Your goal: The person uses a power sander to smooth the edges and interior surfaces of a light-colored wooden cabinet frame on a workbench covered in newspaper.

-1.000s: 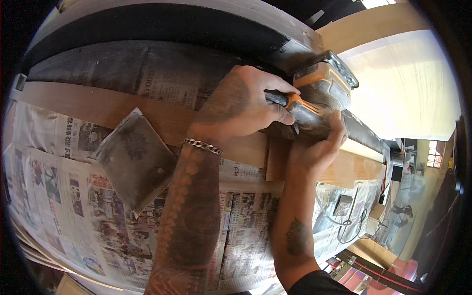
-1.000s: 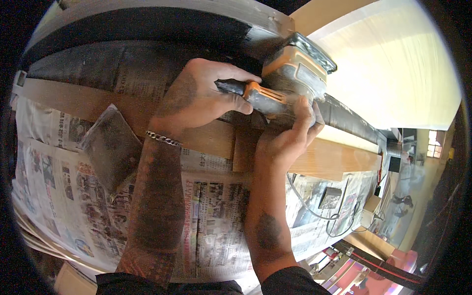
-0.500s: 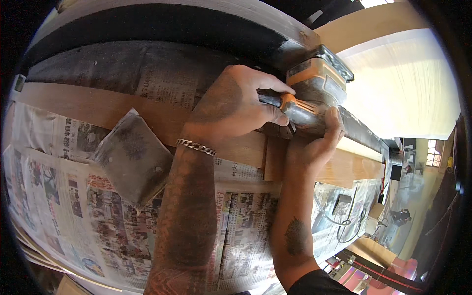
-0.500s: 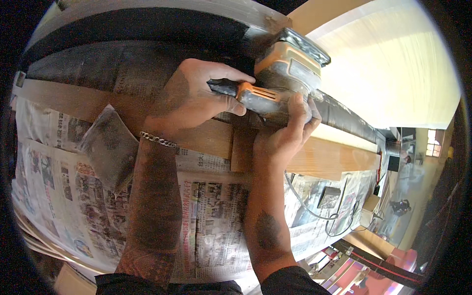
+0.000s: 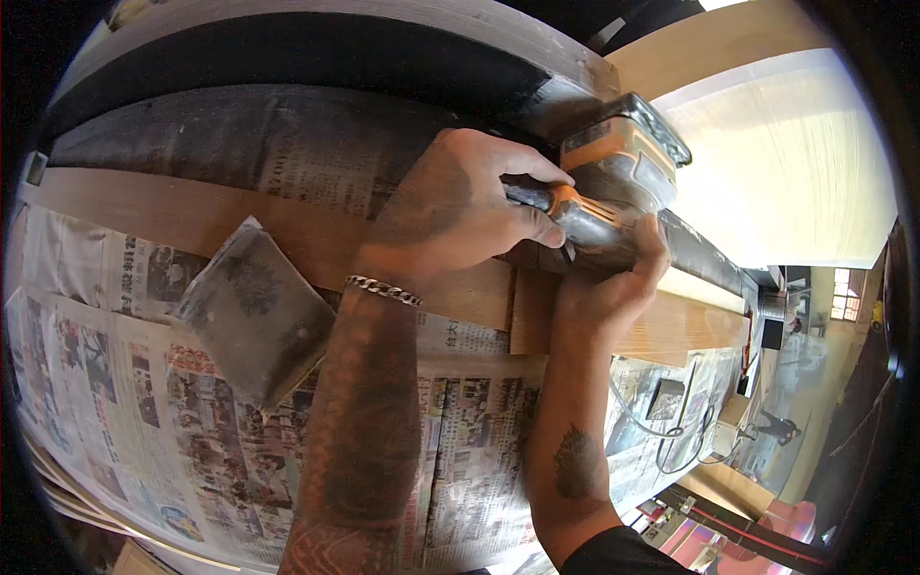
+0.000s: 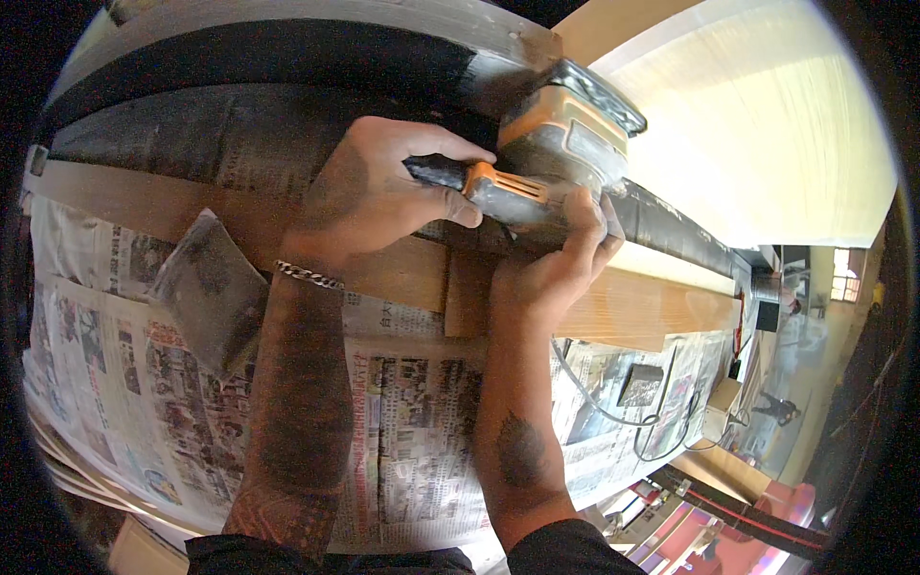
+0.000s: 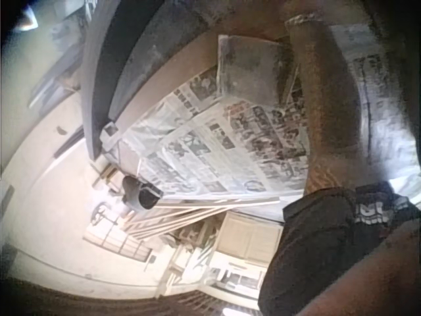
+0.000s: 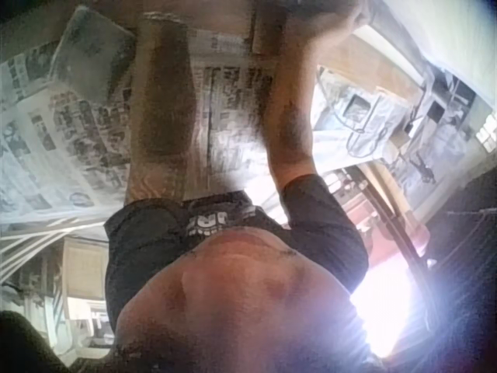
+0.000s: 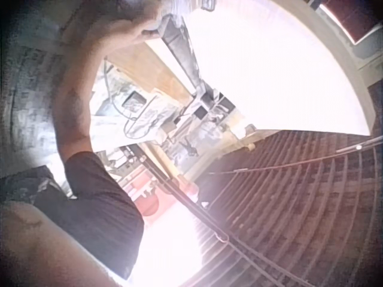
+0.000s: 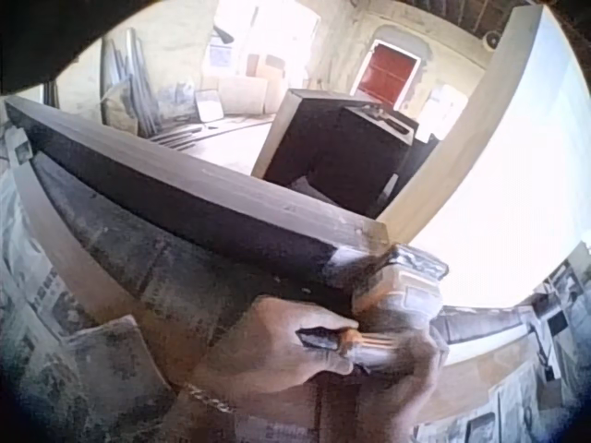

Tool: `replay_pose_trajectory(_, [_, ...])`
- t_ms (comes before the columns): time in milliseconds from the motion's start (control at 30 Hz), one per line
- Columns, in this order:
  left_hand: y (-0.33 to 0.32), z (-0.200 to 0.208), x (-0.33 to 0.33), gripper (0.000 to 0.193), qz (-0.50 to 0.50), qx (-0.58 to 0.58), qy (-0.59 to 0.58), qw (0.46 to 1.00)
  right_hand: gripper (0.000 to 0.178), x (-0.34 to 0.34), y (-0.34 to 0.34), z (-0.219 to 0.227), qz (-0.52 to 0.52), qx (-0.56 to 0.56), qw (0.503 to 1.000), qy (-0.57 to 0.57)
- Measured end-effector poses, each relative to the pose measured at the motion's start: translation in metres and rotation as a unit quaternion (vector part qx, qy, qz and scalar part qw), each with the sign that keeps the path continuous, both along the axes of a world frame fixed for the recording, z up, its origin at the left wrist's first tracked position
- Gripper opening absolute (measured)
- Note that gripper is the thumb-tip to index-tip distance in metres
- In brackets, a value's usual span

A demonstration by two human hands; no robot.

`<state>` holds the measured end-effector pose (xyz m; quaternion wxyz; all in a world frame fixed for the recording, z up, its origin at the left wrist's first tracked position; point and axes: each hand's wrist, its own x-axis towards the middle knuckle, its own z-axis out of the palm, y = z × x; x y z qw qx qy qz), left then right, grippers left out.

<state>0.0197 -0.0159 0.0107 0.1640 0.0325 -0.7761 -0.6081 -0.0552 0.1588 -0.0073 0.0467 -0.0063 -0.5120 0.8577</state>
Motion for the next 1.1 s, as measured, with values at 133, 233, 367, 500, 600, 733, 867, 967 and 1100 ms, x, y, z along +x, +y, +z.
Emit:
replay_pose_trajectory(133, [-0.005, 0.001, 0.005, 0.050, 0.003, -0.002, 0.024, 1.000, 0.037, 0.003, -0.008, -0.001, -0.022, 0.096, 0.994, 0.044])
replay_pose_trajectory(233, [0.000, -0.001, 0.000, 0.049, 0.005, -0.006, 0.001, 1.000, 0.039, 0.005, -0.006, -0.007, -0.057, 0.128, 0.988, 0.058])
replay_pose_trajectory(367, [0.001, 0.002, -0.001, 0.047, -0.002, -0.005, 0.001, 1.000, 0.036, -0.002, 0.007, -0.008, -0.009, -0.047, 0.999, -0.021])
replay_pose_trajectory(500, [-0.005, 0.001, 0.006, 0.047, -0.001, -0.017, 0.002, 1.000, 0.034, 0.002, 0.004, -0.017, -0.031, 0.298, 0.936, 0.186])
replay_pose_trajectory(600, [-0.003, -0.004, 0.004, 0.048, 0.007, -0.007, 0.010, 1.000, 0.034, 0.000, 0.005, -0.019, -0.045, 0.296, 0.937, 0.178])
replay_pose_trajectory(733, [0.000, -0.002, 0.001, 0.049, 0.000, 0.015, -0.017, 1.000, 0.032, 0.007, -0.006, 0.007, -0.013, -0.025, 1.000, -0.013])
replay_pose_trajectory(867, [-0.006, 0.006, 0.008, 0.049, -0.001, -0.003, -0.018, 1.000, 0.033, -0.001, 0.006, -0.015, -0.115, 0.520, 0.761, 0.369])
replay_pose_trajectory(967, [-0.008, -0.003, 0.009, 0.049, 0.005, -0.022, 0.015, 1.000, 0.033, 0.012, -0.016, 0.005, 0.008, 0.019, 1.000, 0.021])
replay_pose_trajectory(1100, [-0.002, -0.001, 0.005, 0.049, 0.012, -0.004, -0.005, 1.000, 0.029, 0.005, -0.006, -0.004, -0.010, 0.149, 0.986, 0.077])
